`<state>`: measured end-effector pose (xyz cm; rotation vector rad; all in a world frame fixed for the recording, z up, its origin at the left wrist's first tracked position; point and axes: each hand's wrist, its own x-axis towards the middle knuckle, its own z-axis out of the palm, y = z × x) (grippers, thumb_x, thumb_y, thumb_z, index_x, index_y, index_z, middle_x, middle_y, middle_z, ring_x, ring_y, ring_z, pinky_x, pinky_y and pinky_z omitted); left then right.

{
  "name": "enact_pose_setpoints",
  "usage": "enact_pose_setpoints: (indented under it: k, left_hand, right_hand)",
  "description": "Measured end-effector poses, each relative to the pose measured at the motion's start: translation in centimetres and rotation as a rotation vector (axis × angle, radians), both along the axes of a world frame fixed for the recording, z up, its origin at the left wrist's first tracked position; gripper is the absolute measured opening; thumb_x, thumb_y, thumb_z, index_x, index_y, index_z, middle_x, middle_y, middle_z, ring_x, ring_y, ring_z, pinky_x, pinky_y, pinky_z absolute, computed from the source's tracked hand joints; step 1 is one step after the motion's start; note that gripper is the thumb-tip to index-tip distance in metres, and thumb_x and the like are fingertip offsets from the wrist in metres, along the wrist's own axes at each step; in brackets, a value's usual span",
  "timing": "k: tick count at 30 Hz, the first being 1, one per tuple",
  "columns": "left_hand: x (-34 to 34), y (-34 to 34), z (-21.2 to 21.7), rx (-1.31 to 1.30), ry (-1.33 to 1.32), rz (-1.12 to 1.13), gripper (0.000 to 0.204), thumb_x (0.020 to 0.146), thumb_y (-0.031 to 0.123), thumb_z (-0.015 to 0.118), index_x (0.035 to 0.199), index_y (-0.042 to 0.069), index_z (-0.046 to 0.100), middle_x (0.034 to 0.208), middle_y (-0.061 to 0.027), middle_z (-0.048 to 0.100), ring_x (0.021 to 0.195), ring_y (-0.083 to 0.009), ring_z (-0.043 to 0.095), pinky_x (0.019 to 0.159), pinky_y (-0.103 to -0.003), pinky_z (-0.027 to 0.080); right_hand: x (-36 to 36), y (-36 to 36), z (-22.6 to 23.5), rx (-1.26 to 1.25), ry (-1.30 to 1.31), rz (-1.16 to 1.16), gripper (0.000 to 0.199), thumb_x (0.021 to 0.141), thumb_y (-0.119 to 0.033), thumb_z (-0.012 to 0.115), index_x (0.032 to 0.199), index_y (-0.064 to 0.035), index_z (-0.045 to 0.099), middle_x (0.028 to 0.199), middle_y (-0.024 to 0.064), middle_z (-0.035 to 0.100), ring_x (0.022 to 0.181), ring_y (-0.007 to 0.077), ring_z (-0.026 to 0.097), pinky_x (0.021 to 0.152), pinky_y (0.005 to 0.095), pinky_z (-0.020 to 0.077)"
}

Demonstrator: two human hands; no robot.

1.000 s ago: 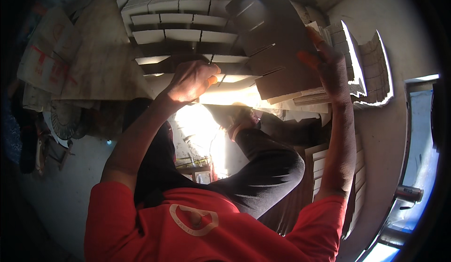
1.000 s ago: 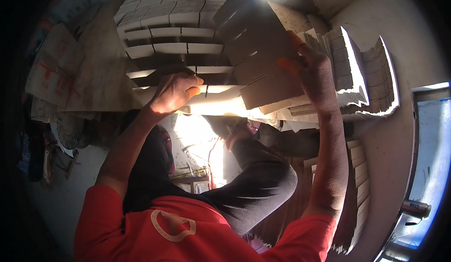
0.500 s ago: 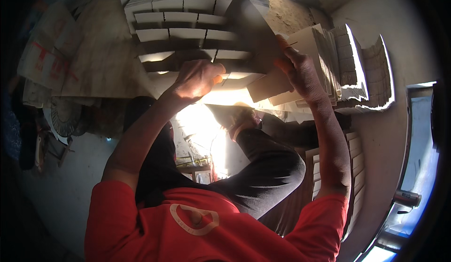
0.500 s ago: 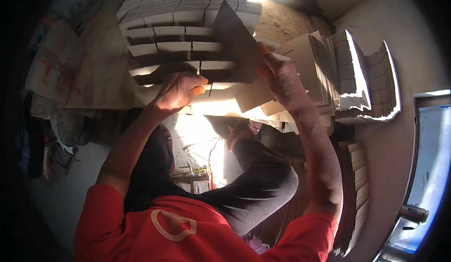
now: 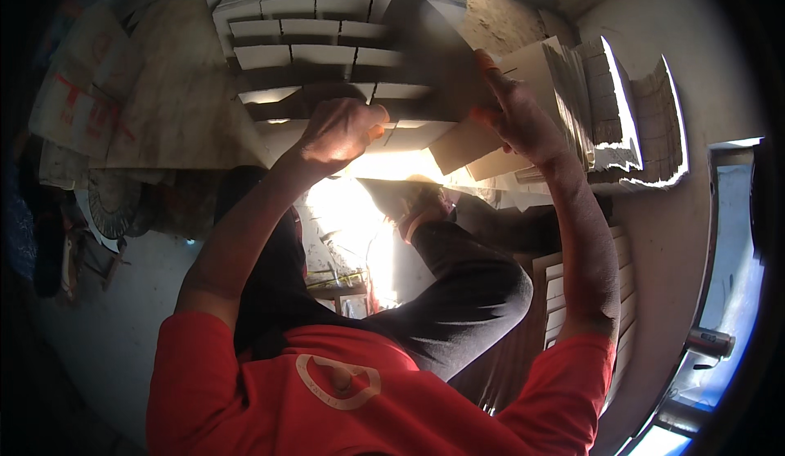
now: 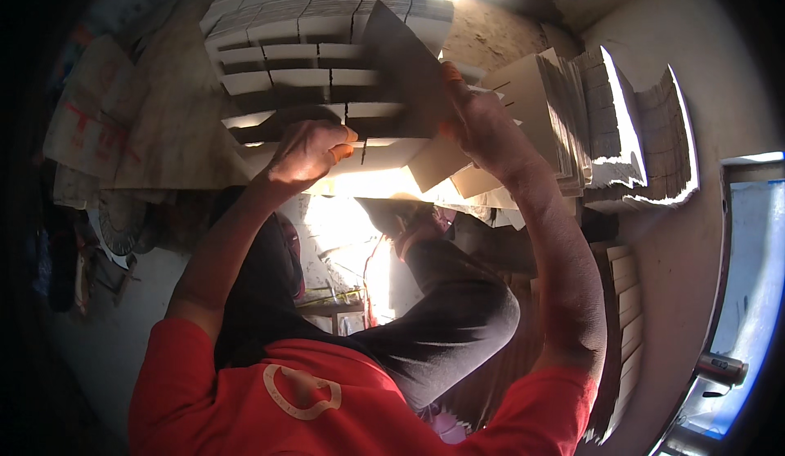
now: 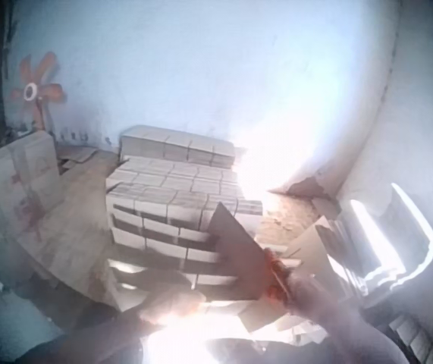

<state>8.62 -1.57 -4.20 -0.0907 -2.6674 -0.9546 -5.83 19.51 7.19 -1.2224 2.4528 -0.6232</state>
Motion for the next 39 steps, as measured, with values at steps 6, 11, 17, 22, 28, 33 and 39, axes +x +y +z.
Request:
enact_pose_setpoints:
  k: [6,11,17,22,28,33,39]
  left_hand:
    - [0.2,-0.1,0.5,0.022,-0.044,0.005,0.018,0.075,0.005,0.072,0.091,0.001,0.067,0.083,-0.0181,0.066,0.079,-0.035,0.065,0.068,-0.039,0.052]
    - [0.3,-0.1,0.2,-0.017,-0.047,0.016,0.021,0.075,0.006,0.072,0.094,0.001,0.067,0.084,-0.0173,0.066,0.079,-0.035,0.065,0.069,-0.039,0.052]
    - [1.7,-0.6,0.9,-0.095,0.118,-0.003,0.038,0.072,0.016,0.077,0.106,0.002,0.066,0.091,-0.0137,0.066,0.083,-0.03,0.064,0.073,-0.037,0.052]
    - [3.6,-1.5,2.3,-0.141,0.171,0.062,0.044,0.072,0.02,0.077,0.109,-0.001,0.064,0.097,-0.0148,0.065,0.087,-0.0295,0.063,0.076,-0.036,0.051]
    - [4.9,-2.4,2.8,-0.088,0.104,0.094,0.041,0.074,0.016,0.074,0.109,-0.004,0.064,0.094,-0.0153,0.064,0.087,-0.028,0.06,0.077,-0.035,0.049]
    - [5.2,-2.8,2.2,-0.056,0.083,0.13,0.039,0.073,0.013,0.075,0.107,-0.004,0.064,0.089,-0.0151,0.065,0.081,-0.028,0.061,0.074,-0.036,0.05]
    - [4.5,-2.9,1.2,-0.102,0.17,0.118,0.035,0.072,0.015,0.076,0.101,-0.002,0.065,0.085,-0.016,0.067,0.079,-0.03,0.062,0.072,-0.039,0.051]
  right_hand:
    - [0.5,-0.4,-0.1,0.215,-0.042,-0.015,0.083,0.083,0.0,0.065,0.15,-0.0112,0.018,0.093,0.0221,0.059,0.051,0.0189,0.056,0.042,0.0322,0.0473]
    - [2.0,1.1,-4.2,0.298,0.084,0.151,0.087,0.076,-0.008,0.071,0.146,-0.0004,0.02,0.096,0.0277,0.061,0.098,0.0415,0.059,0.077,0.0424,0.0498]
    - [-3.7,5.5,-4.0,0.015,0.605,-0.381,0.042,0.085,-0.03,0.067,0.118,-0.0045,0.059,0.095,0.0182,0.063,0.091,0.0364,0.061,0.074,0.0435,0.051]
    - [-8.8,12.9,-6.9,0.4,0.91,-0.596,0.04,0.081,-0.03,0.071,0.107,-0.0013,0.06,0.108,0.0177,0.058,0.105,0.0341,0.056,0.08,0.0438,0.0508]
    - [-11.4,15.7,-9.9,0.239,0.888,-0.483,0.033,0.081,-0.027,0.072,0.098,-0.002,0.059,0.1,0.0213,0.061,0.098,0.0382,0.059,0.078,0.0462,0.05]
    - [-11.1,14.9,-8.5,0.152,0.787,-0.717,0.033,0.088,-0.034,0.063,0.089,-0.0014,0.059,0.093,0.0227,0.063,0.089,0.0425,0.06,0.076,0.0508,0.0471]
    - [-10.9,15.2,-8.3,0.005,0.635,-0.879,0.041,0.093,-0.044,0.055,0.086,-0.0041,0.063,0.083,0.0219,0.064,0.079,0.0415,0.061,0.068,0.0485,0.0458]
